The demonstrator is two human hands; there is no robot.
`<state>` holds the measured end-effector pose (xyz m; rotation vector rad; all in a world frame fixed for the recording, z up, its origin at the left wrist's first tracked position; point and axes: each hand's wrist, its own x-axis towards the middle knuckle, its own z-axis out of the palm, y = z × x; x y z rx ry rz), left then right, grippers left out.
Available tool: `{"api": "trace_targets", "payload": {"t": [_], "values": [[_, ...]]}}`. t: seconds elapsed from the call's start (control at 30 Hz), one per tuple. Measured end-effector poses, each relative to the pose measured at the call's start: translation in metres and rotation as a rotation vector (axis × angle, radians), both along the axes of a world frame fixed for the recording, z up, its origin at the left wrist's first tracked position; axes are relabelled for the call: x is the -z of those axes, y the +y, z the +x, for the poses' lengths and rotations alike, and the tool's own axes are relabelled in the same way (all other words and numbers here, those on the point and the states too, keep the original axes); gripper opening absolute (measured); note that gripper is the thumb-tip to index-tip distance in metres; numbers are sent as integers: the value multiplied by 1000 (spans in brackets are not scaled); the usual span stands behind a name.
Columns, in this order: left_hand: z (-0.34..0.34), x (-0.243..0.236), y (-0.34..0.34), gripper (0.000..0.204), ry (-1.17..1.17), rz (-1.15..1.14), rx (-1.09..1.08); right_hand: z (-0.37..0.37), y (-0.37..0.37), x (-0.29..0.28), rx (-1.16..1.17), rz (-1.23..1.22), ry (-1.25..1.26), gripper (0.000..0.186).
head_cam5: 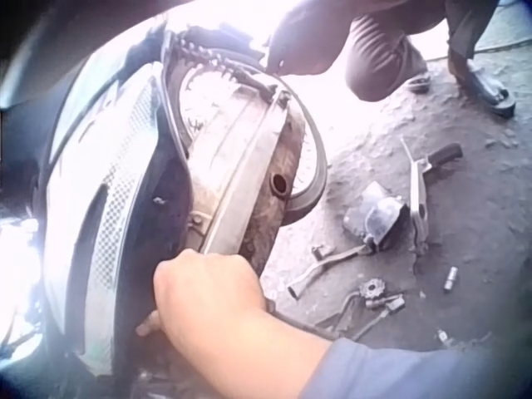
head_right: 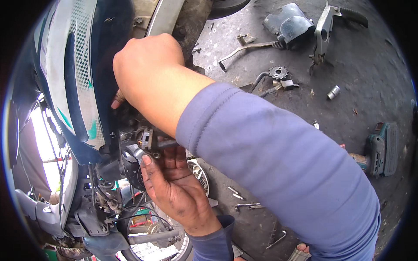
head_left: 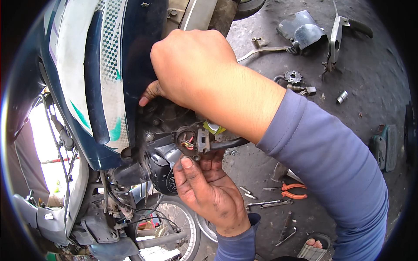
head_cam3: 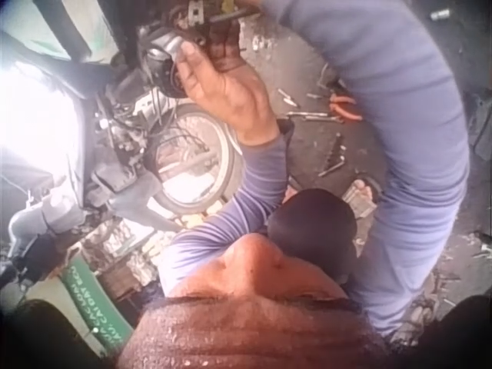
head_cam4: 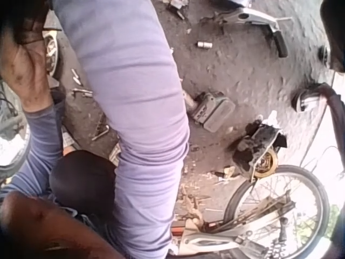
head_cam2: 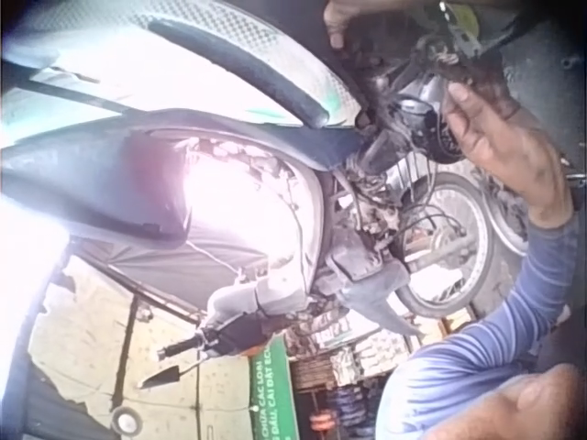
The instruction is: Repairing and reassembling motorcycle engine and frame components using an impact wrench and hand tools.
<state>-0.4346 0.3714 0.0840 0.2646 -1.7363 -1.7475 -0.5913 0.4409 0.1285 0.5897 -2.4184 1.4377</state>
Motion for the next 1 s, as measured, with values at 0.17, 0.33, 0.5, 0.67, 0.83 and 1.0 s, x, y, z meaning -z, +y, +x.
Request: {"api": "trace_targets", "payload": {"t": [0.17, 0.33, 0.5, 0.67, 0.83, 1.0], "values": [[0, -3, 2, 29, -2, 19, -4, -2, 3, -6, -39, 63, -94, 63], [-1, -5, 2, 29, 3, 9, 4, -2, 2, -8, -62, 72, -153, 66], [-6, -6, 5, 29, 20, 13, 44, -2, 6, -9, -48, 97, -148, 66], [-9, -9, 2, 21, 47, 46, 20, -2, 5, -12, -94, 171, -168, 60], [-9, -10, 5, 20, 57, 90, 17, -3, 11, -13, -104, 169, -202, 63], [-7, -10, 2, 19, 52, 61, 67, 1, 6, -14, -48, 207, -171, 64]]}}
